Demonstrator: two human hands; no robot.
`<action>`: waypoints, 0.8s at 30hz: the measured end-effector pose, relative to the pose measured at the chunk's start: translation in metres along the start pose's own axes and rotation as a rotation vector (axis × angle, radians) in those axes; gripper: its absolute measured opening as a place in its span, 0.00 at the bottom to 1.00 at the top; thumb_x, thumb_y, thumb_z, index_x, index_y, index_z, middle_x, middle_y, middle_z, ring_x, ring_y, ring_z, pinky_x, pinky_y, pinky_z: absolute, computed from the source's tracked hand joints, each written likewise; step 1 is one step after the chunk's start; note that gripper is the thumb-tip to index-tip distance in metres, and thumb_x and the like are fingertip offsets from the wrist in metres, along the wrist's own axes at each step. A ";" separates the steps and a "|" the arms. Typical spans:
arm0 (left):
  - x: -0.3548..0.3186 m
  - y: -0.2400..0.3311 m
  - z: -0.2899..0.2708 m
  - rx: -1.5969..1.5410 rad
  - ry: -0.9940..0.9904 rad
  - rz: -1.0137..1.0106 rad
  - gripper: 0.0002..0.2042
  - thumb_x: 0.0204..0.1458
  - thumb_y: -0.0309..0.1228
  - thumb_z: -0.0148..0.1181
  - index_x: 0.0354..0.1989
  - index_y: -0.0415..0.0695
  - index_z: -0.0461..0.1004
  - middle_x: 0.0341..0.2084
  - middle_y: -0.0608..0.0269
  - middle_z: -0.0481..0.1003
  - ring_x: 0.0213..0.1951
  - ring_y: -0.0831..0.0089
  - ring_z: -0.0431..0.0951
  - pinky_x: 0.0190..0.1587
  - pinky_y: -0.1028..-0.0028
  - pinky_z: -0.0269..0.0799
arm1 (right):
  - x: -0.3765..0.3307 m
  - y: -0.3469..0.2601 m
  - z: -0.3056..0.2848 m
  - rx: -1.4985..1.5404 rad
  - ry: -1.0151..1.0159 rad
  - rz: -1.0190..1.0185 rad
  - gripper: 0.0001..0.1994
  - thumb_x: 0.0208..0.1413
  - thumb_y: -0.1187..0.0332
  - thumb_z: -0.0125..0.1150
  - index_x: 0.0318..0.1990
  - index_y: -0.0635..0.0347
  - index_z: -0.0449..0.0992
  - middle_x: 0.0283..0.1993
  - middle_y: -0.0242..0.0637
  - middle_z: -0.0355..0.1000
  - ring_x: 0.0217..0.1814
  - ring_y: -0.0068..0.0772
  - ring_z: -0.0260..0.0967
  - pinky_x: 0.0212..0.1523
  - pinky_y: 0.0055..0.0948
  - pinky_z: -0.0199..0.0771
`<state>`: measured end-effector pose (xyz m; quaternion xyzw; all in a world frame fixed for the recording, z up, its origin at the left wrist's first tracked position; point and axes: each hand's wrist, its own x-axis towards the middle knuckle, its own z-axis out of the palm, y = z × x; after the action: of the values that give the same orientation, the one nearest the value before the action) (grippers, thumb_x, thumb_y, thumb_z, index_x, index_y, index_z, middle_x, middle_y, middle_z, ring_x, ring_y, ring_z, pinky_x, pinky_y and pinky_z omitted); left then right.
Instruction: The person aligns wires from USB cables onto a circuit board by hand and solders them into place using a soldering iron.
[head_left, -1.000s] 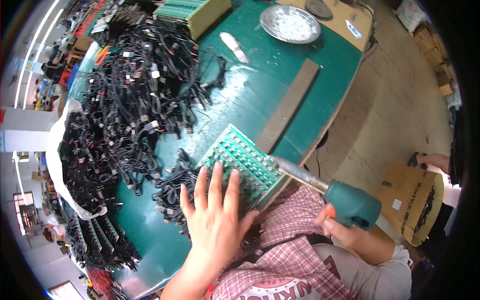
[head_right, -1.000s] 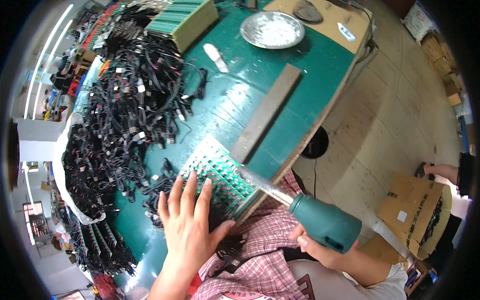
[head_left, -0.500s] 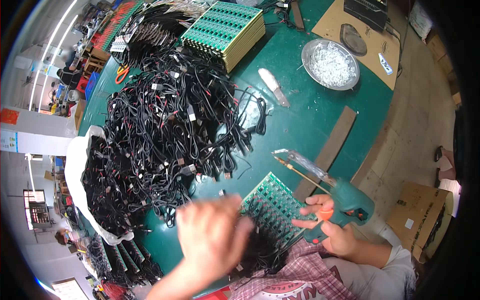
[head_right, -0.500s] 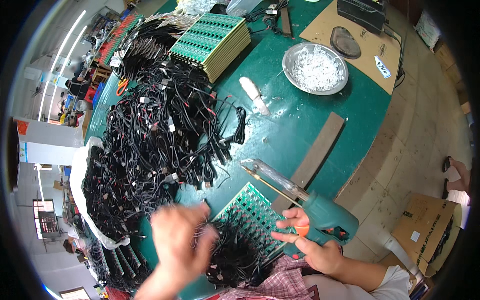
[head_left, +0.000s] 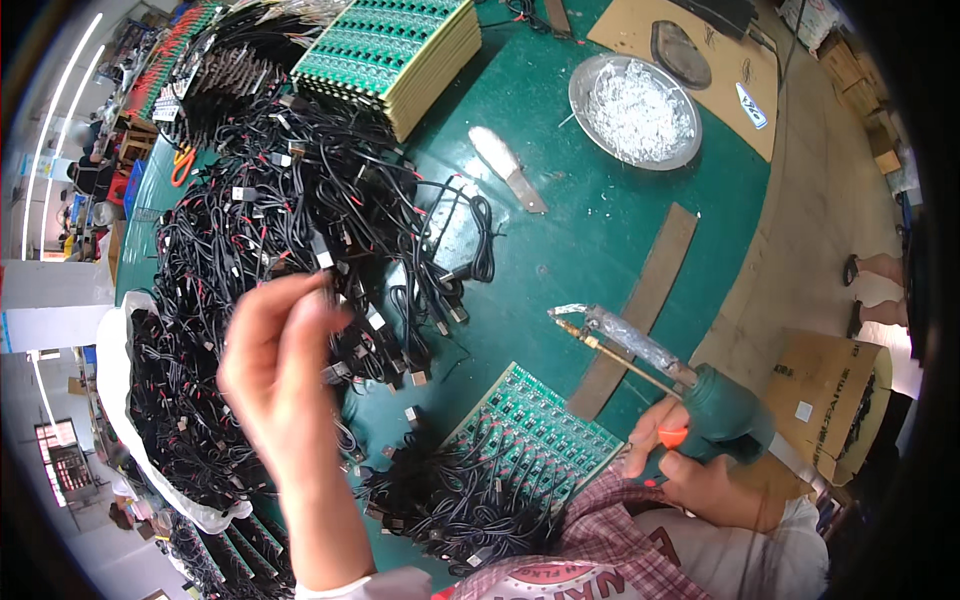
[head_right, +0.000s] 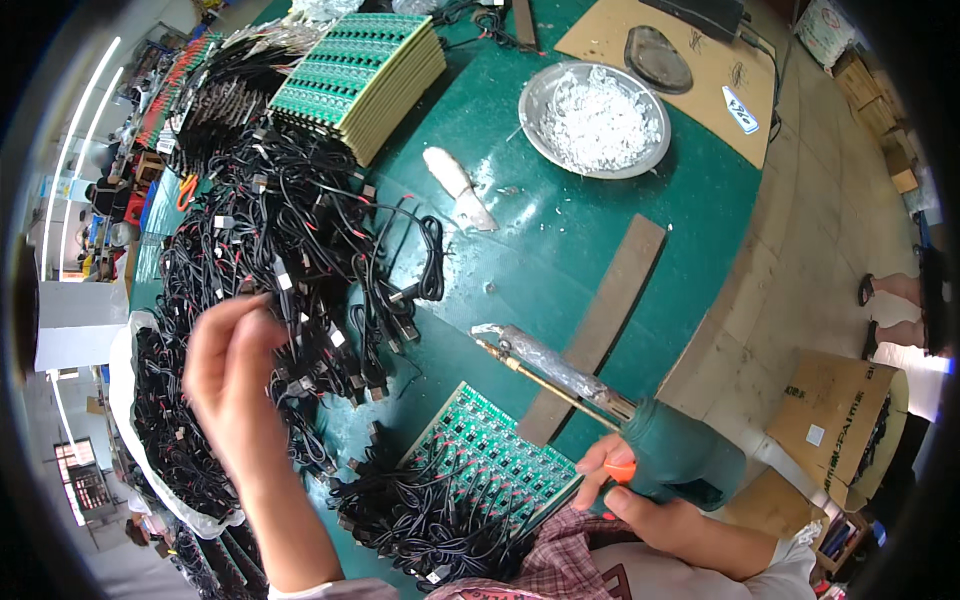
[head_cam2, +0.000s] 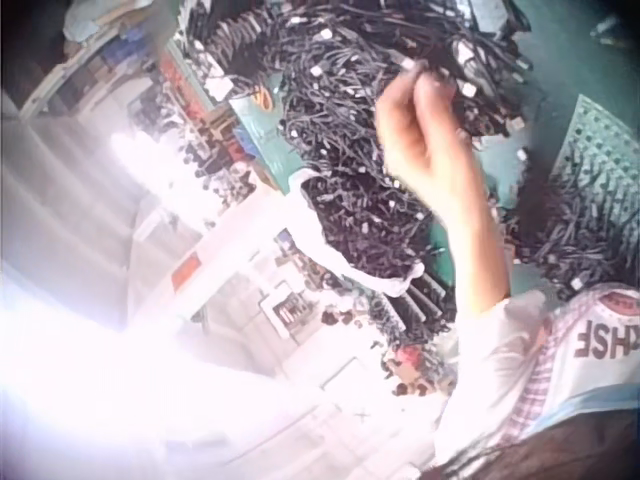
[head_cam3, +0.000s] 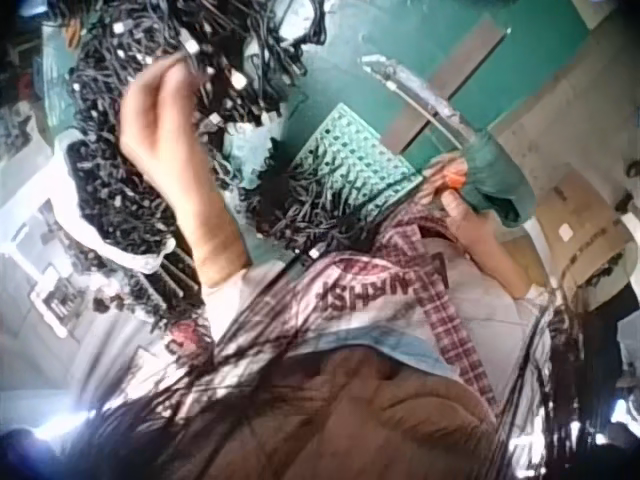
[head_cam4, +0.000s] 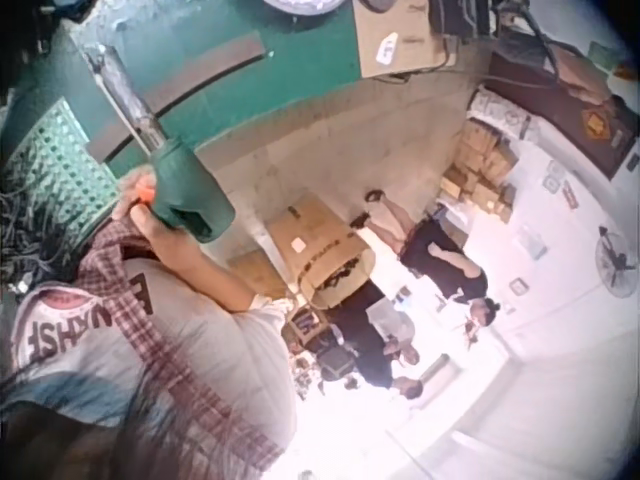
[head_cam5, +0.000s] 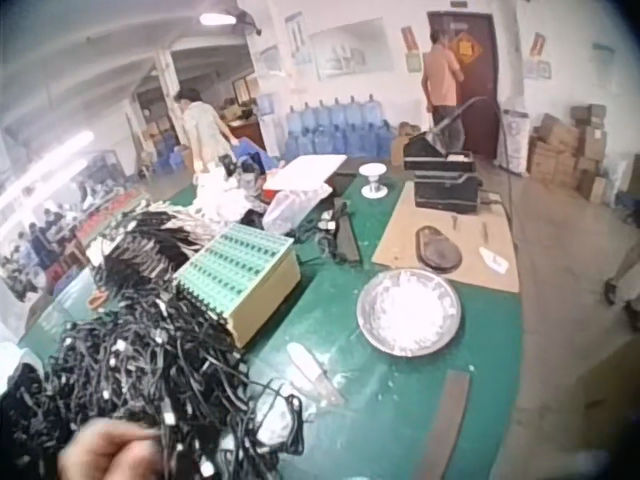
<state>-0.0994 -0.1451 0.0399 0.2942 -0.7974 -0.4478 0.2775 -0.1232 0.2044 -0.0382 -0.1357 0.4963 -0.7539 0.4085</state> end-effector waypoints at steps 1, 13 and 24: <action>-0.006 0.010 -0.015 0.033 0.074 -0.002 0.08 0.61 0.28 0.59 0.44 0.38 0.79 0.25 0.71 0.73 0.25 0.87 0.66 0.28 0.84 0.53 | 0.002 -0.008 0.000 -0.037 -0.014 -0.006 0.23 0.64 0.77 0.53 0.63 0.43 0.62 0.58 0.51 0.66 0.47 0.43 0.77 0.51 0.46 0.76; -0.090 0.000 0.007 -0.473 -0.924 -0.909 0.05 0.62 0.24 0.63 0.43 0.37 0.76 0.27 0.64 0.81 0.26 0.83 0.75 0.27 0.84 0.65 | 0.035 -0.013 0.044 -0.565 -0.015 0.118 0.16 0.56 0.75 0.69 0.52 0.64 0.75 0.43 0.39 0.75 0.45 0.38 0.77 0.44 0.34 0.76; -0.114 0.007 0.004 -0.202 -0.927 -0.400 0.06 0.59 0.26 0.67 0.38 0.37 0.79 0.22 0.67 0.75 0.23 0.84 0.70 0.26 0.77 0.68 | 0.044 -0.004 0.050 -0.714 -0.052 0.001 0.11 0.56 0.74 0.68 0.46 0.61 0.77 0.39 0.35 0.76 0.39 0.31 0.75 0.38 0.32 0.75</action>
<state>-0.0275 -0.0580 0.0236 0.1833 -0.7175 -0.6504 -0.1693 -0.1227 0.1402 -0.0205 -0.2885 0.7179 -0.5292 0.3482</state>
